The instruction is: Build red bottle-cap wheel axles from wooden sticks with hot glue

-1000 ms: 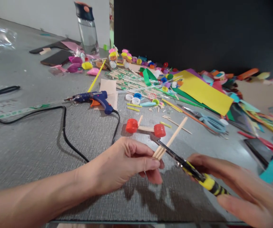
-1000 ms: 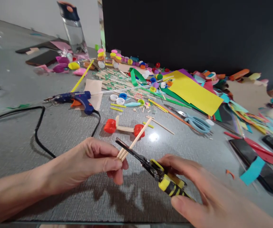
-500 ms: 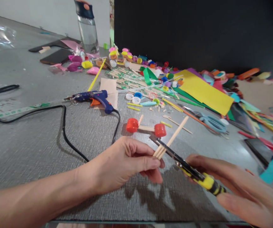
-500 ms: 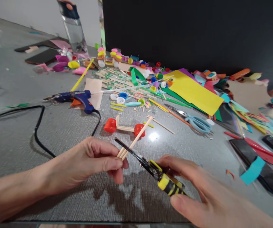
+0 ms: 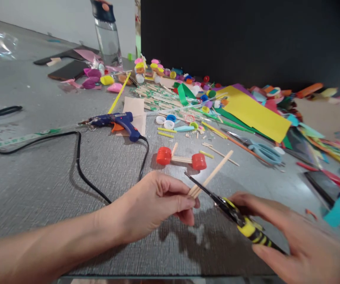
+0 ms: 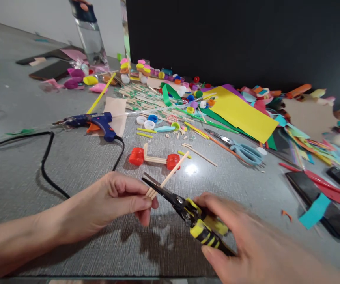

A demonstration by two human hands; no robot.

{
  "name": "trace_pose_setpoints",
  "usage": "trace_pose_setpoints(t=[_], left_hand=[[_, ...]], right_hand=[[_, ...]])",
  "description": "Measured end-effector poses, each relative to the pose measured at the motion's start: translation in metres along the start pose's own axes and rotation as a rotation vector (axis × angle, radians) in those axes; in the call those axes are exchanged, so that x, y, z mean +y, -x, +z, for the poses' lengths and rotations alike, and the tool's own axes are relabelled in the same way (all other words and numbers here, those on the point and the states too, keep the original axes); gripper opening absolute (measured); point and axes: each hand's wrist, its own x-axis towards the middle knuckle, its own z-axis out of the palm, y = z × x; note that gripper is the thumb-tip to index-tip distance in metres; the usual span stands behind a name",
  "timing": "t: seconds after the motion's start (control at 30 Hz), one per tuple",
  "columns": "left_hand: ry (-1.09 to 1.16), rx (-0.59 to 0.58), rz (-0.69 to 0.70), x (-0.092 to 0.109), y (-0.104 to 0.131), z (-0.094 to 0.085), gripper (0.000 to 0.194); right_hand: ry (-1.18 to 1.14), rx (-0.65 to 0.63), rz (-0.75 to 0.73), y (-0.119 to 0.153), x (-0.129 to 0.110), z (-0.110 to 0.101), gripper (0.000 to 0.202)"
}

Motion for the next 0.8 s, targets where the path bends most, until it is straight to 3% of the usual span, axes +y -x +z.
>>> trace_pose_setpoints(t=[0.2, 0.57, 0.7, 0.8], left_hand=[[-0.045, -0.003, 0.016, 0.000, 0.001, 0.000, 0.030], [0.023, -0.029, 0.035, -0.003, -0.002, 0.001, 0.029], [0.096, -0.044, 0.055, -0.004, -0.004, 0.000, 0.028], [0.127, -0.020, 0.082, -0.003, -0.003, 0.000, 0.025]], right_hand=[[0.070, 0.100, -0.010, -0.014, -0.016, -0.006, 0.059], [0.024, 0.089, -0.028, -0.030, -0.034, -0.016, 0.031], [0.004, 0.112, -0.034, -0.034, -0.035, -0.019, 0.031], [-0.002, 0.093, 0.009, -0.026, -0.028, -0.015, 0.044]])
